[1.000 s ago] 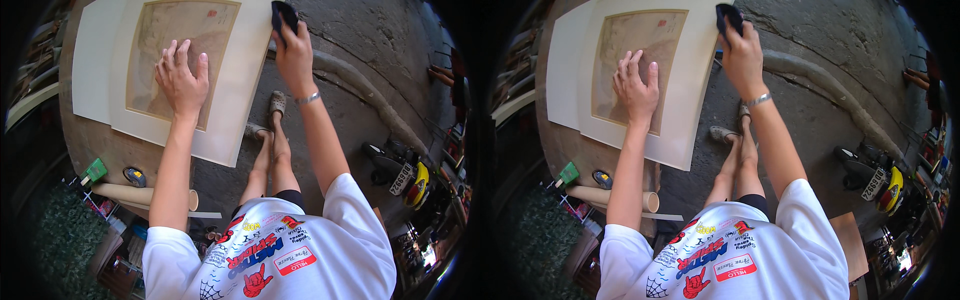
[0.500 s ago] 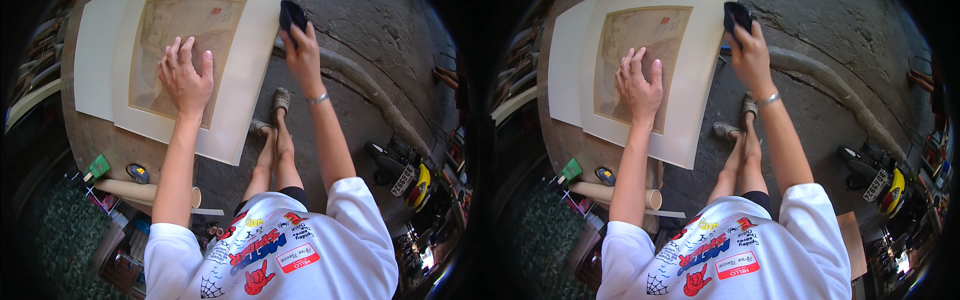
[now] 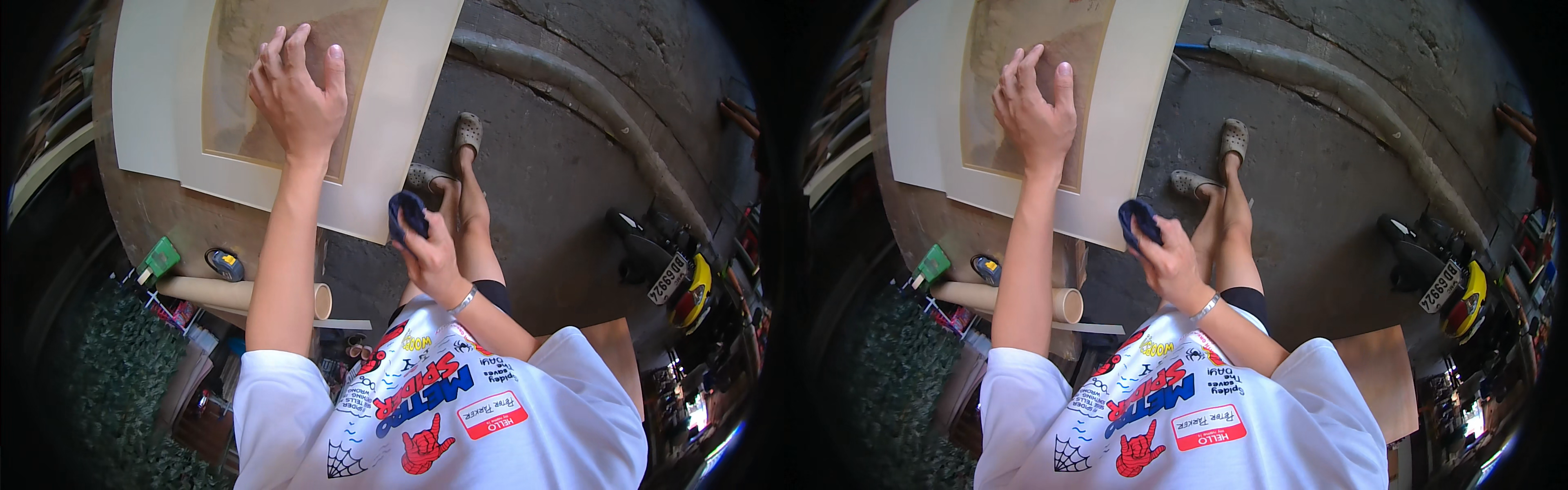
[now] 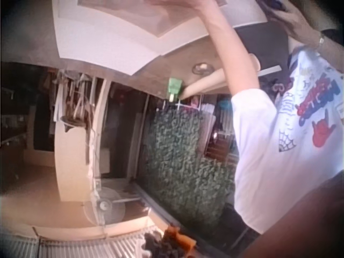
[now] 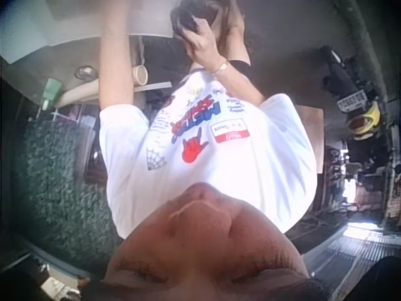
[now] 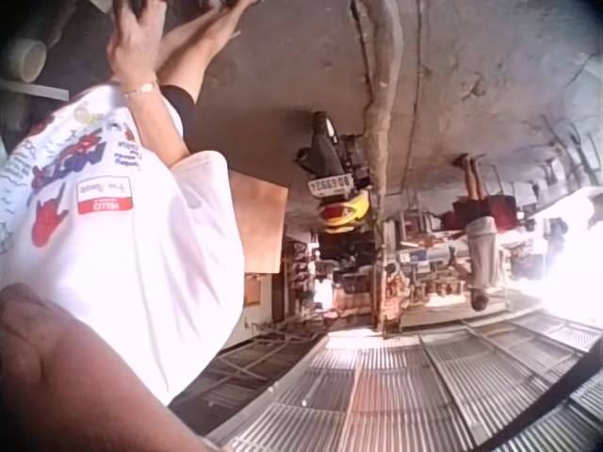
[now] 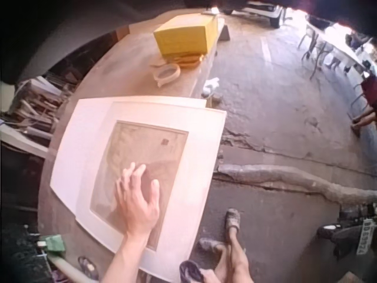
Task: The person tapes a mat board to a backing board, smooths it with a cloth, and then places the assembly into a wooden frame. The person also handles a hanging wire on the back of the frame.
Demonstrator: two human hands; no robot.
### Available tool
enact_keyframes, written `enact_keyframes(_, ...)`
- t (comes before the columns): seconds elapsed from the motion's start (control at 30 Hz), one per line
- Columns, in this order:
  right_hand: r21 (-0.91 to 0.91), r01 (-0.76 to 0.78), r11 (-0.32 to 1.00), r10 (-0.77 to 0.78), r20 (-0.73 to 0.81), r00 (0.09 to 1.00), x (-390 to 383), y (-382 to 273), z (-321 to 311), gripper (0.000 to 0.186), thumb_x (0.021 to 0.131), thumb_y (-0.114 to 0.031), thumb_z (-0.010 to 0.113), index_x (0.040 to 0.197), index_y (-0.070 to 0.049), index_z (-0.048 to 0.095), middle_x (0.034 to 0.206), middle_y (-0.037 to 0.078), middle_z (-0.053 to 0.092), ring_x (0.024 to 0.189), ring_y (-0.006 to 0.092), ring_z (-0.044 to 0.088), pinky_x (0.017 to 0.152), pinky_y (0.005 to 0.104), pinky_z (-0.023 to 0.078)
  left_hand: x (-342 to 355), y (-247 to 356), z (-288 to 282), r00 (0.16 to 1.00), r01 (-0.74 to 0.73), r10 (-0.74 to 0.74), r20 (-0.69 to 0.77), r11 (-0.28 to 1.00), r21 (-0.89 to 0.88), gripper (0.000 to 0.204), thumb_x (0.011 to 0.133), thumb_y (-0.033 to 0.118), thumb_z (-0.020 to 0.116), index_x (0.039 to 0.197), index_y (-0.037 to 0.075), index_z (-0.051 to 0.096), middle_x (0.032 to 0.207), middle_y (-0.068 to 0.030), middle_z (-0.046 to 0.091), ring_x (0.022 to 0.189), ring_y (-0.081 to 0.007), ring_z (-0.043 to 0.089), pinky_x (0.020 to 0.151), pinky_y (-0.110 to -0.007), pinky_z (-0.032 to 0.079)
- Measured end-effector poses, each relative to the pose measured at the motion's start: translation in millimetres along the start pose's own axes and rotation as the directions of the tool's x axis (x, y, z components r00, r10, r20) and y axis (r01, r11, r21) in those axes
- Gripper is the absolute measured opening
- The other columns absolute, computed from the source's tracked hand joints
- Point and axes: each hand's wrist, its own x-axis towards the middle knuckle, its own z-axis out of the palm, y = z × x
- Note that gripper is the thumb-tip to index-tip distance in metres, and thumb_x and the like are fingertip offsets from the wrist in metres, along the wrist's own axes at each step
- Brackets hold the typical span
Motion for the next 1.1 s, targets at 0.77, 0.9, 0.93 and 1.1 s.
enact_keyframes(0.77, -0.005, -0.219, 0.976, 0.203, -0.358, 0.911, 103, -22, -4, 0.045, 0.093, 0.002, 0.066, 0.137, 0.004, 0.057, 0.108, 0.028, 0.053, 0.093, 0.0461, 0.057, 0.080, 0.0485, 0.049, -1, 1, -4, 1.000, -0.004, 0.005, 0.029, 1.000, -0.004, 0.042, 0.098, 0.042, 0.064, 0.133, 0.017, 0.065, 0.143, -0.0123, 0.058, 0.132, -0.0396, 0.050, 0.112, -0.056, 0.035)
enact_keyframes(0.9, -0.066, -0.162, 0.985, 0.110, -0.489, 0.865, 184, 9, -24, 0.037, 0.096, -0.004, 0.063, 0.132, 0.001, 0.061, 0.103, 0.027, 0.053, 0.087, 0.0441, 0.059, 0.075, 0.0472, 0.049, -2, -2, -5, 0.998, -0.012, 0.011, 0.054, 1.000, 0.011, 0.043, 0.099, 0.041, 0.064, 0.135, 0.016, 0.064, 0.144, -0.0131, 0.057, 0.134, -0.0411, 0.048, 0.113, -0.056, 0.034)
enact_keyframes(0.93, -0.087, -0.133, 0.987, 0.069, -0.519, 0.852, 206, 19, -32, 0.031, 0.097, -0.007, 0.063, 0.126, 0.002, 0.063, 0.103, 0.027, 0.053, 0.086, 0.0445, 0.059, 0.073, 0.0475, 0.050, 0, -1, -5, 0.998, -0.013, 0.012, 0.063, 1.000, 0.015, 0.044, 0.099, 0.041, 0.064, 0.135, 0.016, 0.064, 0.144, -0.0133, 0.056, 0.135, -0.0414, 0.048, 0.113, -0.056, 0.034)
enact_keyframes(1.1, -0.105, -0.149, 0.983, 0.074, -0.519, 0.852, 229, 28, -43, 0.027, 0.097, -0.009, 0.064, 0.122, 0.003, 0.064, 0.104, 0.027, 0.053, 0.086, 0.0437, 0.060, 0.074, 0.0479, 0.051, 1, 5, -10, 0.995, 0.001, -0.004, 0.095, 1.000, 0.029, 0.045, 0.100, 0.041, 0.062, 0.137, 0.016, 0.062, 0.145, -0.0141, 0.055, 0.136, -0.0423, 0.047, 0.115, -0.056, 0.033)
